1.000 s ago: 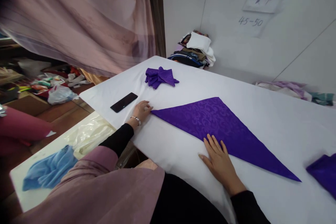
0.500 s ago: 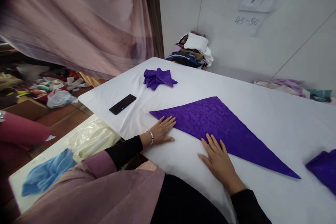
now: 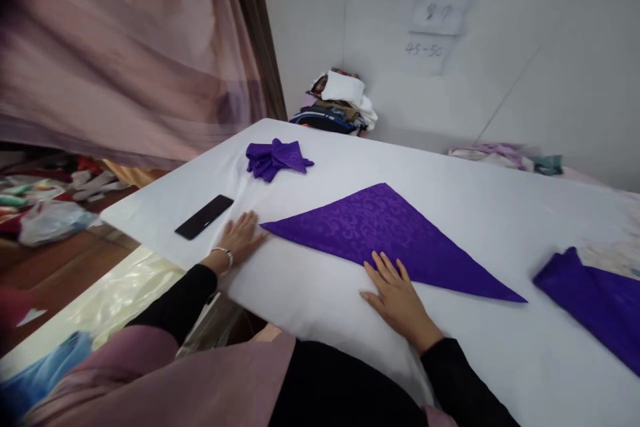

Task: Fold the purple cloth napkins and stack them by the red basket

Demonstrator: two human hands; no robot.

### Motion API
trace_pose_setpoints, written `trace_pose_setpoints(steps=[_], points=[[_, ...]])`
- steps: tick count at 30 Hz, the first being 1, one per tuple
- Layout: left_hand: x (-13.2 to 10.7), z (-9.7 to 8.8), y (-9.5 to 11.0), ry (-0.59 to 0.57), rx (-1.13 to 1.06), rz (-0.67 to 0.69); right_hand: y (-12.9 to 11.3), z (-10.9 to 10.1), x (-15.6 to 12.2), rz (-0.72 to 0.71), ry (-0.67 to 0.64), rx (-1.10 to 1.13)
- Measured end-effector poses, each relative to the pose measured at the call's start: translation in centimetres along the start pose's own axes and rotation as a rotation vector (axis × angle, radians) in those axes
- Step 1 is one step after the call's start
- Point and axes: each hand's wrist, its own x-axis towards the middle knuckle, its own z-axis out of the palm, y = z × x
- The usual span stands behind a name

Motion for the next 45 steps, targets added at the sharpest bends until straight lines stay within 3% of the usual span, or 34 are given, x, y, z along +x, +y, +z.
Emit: trace_pose_setpoints(steps=[2, 5, 8, 10, 14, 20, 24, 28, 32, 36, 40, 45], points=[[0.2, -0.3, 1.0, 0.113, 0.017, -0.007, -0.1, -0.3, 0.1, 0.008, -0.020, 0.019], [-0.3, -0.7, 5.4, 0.225, -0.005, 0.263, -0.3, -0.7, 0.3, 0.021, -0.040, 0.044], [-1.4, -0.5, 11.5, 0.169, -0.070, 0.626, -0.6, -1.2, 0.4, 0.035, -0.043, 0.067], [-2.0, -0.1, 15.0, 0.113, -0.094, 0.797, -0.7, -1.4, 0.5, 0.048, -0.052, 0.081], [-1.9, 1.3, 18.5, -0.005, -0.099, 0.949, -1.0, -2.0, 0.8, 0.076, -0.079, 0.108], [-1.0, 2.3, 18.3, -0.048, -0.066, 0.952, -0.6, -2.3, 0.4, 0.092, -0.080, 0.125], [-1.0, 2.4, 18.2, -0.044, -0.058, 0.945, 2.0, -2.0, -2.0, 0.174, -0.039, 0.089], [-0.9, 2.5, 18.2, -0.049, -0.063, 0.951, 6.7, -1.6, -6.9, 0.369, 0.025, 0.002], [-0.8, 2.5, 18.2, -0.047, -0.064, 0.954, 11.9, -1.6, -12.6, 0.670, 0.042, -0.088], [-0.9, 2.3, 18.3, -0.056, -0.061, 0.941, 14.8, -1.6, -15.8, 0.864, 0.076, -0.148], [-0.9, 2.3, 18.3, -0.090, -0.064, 0.938, 13.5, -1.8, -14.3, 0.839, 0.197, -0.229], [0.3, 0.9, 19.0, -0.142, -0.132, 0.894, 7.8, -2.5, -7.9, 0.518, 0.170, -0.157]])
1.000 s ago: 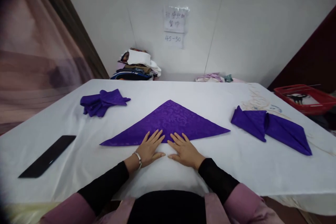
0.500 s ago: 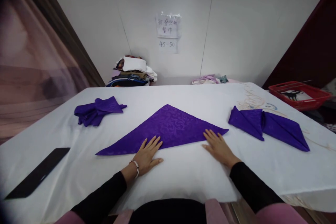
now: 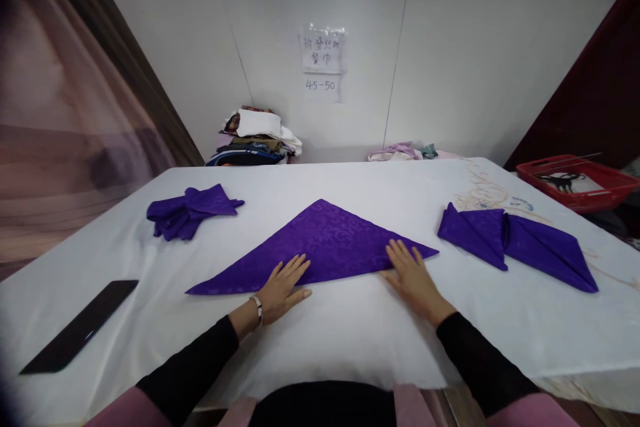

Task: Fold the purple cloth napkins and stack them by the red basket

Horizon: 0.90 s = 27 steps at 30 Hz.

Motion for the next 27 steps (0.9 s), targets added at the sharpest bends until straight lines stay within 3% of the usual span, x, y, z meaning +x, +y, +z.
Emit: trace_pose_setpoints(steps=[4, 8, 14, 18, 27], points=[[3.2, -2.2, 0.0, 0.009, -0.005, -0.054, -5.7, -0.5, 3.1, -0.213, -0.137, 0.127], [7.8, -2.9, -0.3, 0.040, 0.043, -0.100, -8.5, -0.4, 5.9, -0.255, -0.187, 0.211], [14.8, -1.9, -1.2, 0.041, 0.053, -0.129, -9.2, 0.7, 6.9, -0.214, -0.233, 0.245], [18.0, -1.7, -2.2, 0.035, 0.049, -0.177, -9.0, 0.9, 6.6, -0.193, -0.252, 0.269], [19.6, -0.7, -4.3, 0.082, 0.099, -0.252, -8.9, 0.6, 6.8, -0.205, -0.267, 0.322]])
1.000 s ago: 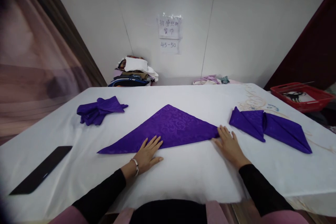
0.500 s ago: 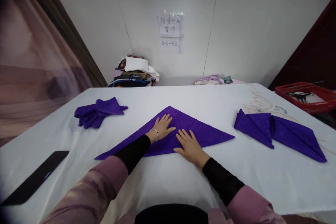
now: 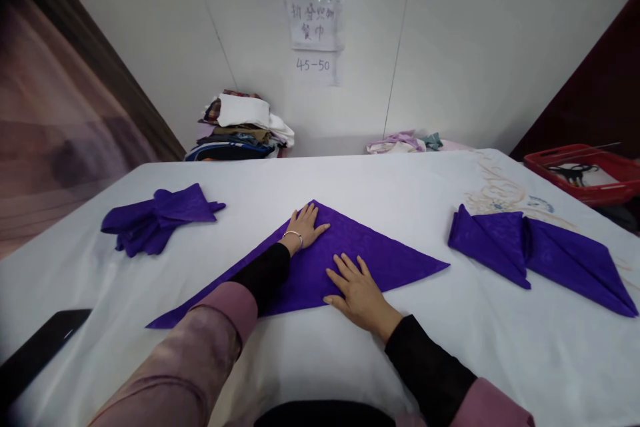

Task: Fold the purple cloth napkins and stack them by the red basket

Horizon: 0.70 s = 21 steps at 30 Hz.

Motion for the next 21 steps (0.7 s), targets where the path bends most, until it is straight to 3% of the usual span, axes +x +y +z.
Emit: trace_pose_setpoints(steps=[12, 16, 21], points=[[-0.2, -0.1, 0.2, 0.012, 0.044, 0.002, 1.1, -2.5, 0.7, 0.025, -0.122, 0.181], [-0.2, -0.1, 0.1, 0.013, 0.051, 0.006, 1.7, -2.9, 4.9, 0.009, -0.080, 0.087], [-0.2, 0.0, 0.0, -0.007, 0.053, 0.004, 3.6, -1.7, 11.1, 0.007, -0.030, -0.029]])
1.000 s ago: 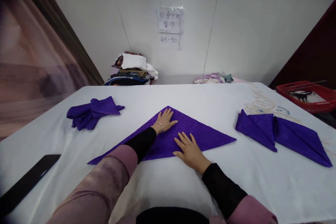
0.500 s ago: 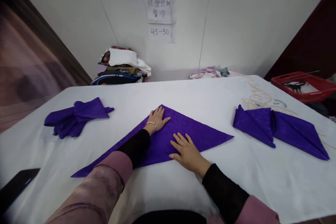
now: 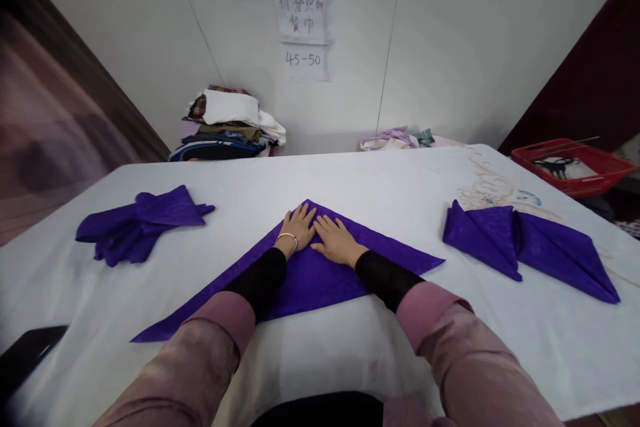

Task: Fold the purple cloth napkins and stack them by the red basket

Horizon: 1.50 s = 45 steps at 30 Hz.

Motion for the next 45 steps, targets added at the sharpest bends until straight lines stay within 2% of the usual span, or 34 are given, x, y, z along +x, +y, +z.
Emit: trace_pose_setpoints(steps=[4, 7, 9, 12, 14, 17, 19, 21, 25, 29, 32, 35, 37, 42, 45], points=[[0.0, 0.2, 0.0, 0.015, -0.011, -0.006, 3.2, 0.3, 1.6, 0.052, 0.016, -0.054], [0.0, 0.1, 0.1, 0.031, -0.021, 0.002, 5.5, -0.5, 1.2, 0.131, 0.023, -0.077], [0.0, 0.1, 0.1, 0.033, -0.029, 0.004, 6.3, -1.2, 0.3, 0.214, 0.022, -0.085], [0.1, -0.1, 0.0, 0.031, -0.031, 0.003, 5.5, -1.8, -2.1, 0.279, 0.056, -0.079], [0.1, -0.2, 0.0, 0.032, -0.022, 0.005, 3.9, -1.7, -4.4, 0.184, 0.071, -0.059], [0.2, -0.4, 0.0, 0.027, -0.002, 0.000, 2.0, -1.1, -8.0, -0.010, 0.012, -0.003], [0.3, -0.6, 0.0, 0.020, 0.012, -0.007, 2.1, -0.9, -10.2, -0.006, -0.013, 0.021], [0.4, -0.7, -0.1, 0.021, 0.027, -0.004, 3.8, -1.1, -12.2, 0.101, 0.009, 0.014], [0.8, -0.6, -0.3, 0.038, 0.049, 0.010, 9.3, -2.2, -16.4, 0.365, 0.094, -0.053], [1.0, -0.5, -0.3, 0.044, 0.068, 0.013, 13.0, -2.9, -19.9, 0.526, 0.204, -0.059], [0.9, -0.7, -0.1, 0.035, 0.061, 0.010, 13.3, -3.1, -21.5, 0.609, 0.400, 0.109], [0.6, -1.1, 0.2, 0.068, 0.036, -0.001, 12.1, -3.3, -22.8, 0.679, 0.627, 0.447], [0.4, -1.4, 0.4, 0.098, 0.019, 0.000, 11.2, -3.4, -23.6, 0.744, 0.713, 0.652], [-1.4, -2.4, 1.4, 0.144, -0.025, 0.028, 10.3, -3.7, -25.1, 0.902, 0.714, 0.904], [-4.3, -2.6, 2.1, 0.077, -0.011, 0.116, 10.1, -4.0, -25.5, 0.942, 0.680, 1.071]])
